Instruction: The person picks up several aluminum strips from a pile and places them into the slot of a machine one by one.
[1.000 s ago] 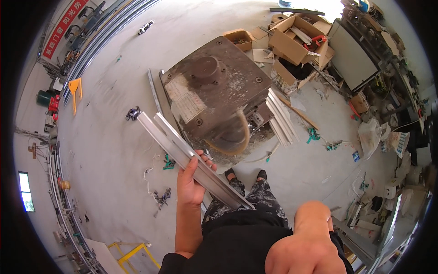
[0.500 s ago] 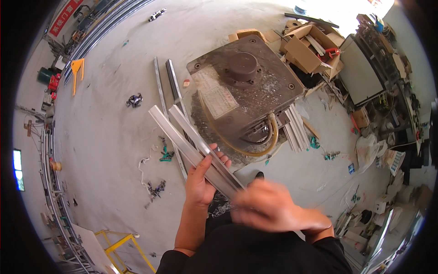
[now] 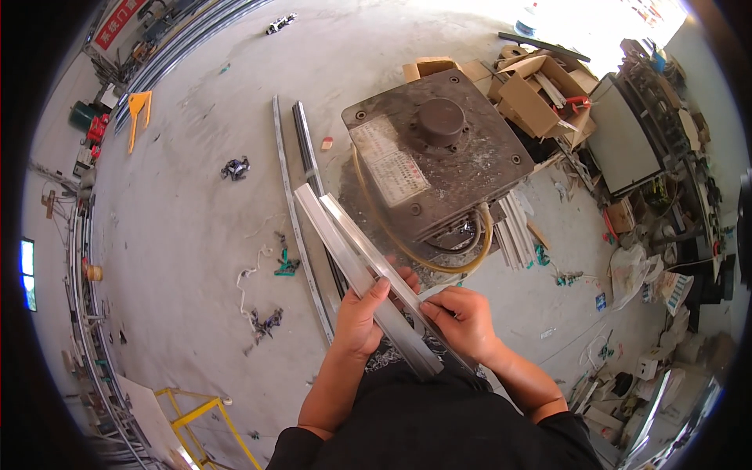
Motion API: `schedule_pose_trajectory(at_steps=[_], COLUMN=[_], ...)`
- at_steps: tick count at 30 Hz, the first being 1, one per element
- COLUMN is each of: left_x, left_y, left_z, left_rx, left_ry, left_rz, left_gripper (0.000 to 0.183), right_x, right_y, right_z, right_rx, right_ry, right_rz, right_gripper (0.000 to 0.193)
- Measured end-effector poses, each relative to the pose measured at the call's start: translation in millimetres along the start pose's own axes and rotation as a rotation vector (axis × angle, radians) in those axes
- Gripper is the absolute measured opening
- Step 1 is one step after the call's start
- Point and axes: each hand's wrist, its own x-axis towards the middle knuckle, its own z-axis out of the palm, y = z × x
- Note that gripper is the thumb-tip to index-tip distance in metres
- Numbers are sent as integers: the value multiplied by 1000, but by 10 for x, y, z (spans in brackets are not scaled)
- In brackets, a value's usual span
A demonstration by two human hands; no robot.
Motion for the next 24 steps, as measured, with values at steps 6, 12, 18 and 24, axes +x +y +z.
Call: schedule_pose_trajectory(at_steps=[6, 12, 18, 24], left_x=[0, -49, -64, -53], left_y=[-122, -158, -238, -209], left_z=[27, 154, 224, 98], left_rx=[64, 154, 183, 209], left_ry=[0, 2, 7, 69], left_rz=[7, -9, 5, 196], left_gripper=[40, 39, 36, 35], right_x=[-131, -228, -281, -460], right_y=[56, 201, 177, 369], right_z=[-43, -140, -270, -419], right_rx=[-175, 233, -23, -188], right_ry=[49, 34, 26, 307], right_rz=[-98, 167, 10, -341], right_gripper=[8, 5, 6, 8])
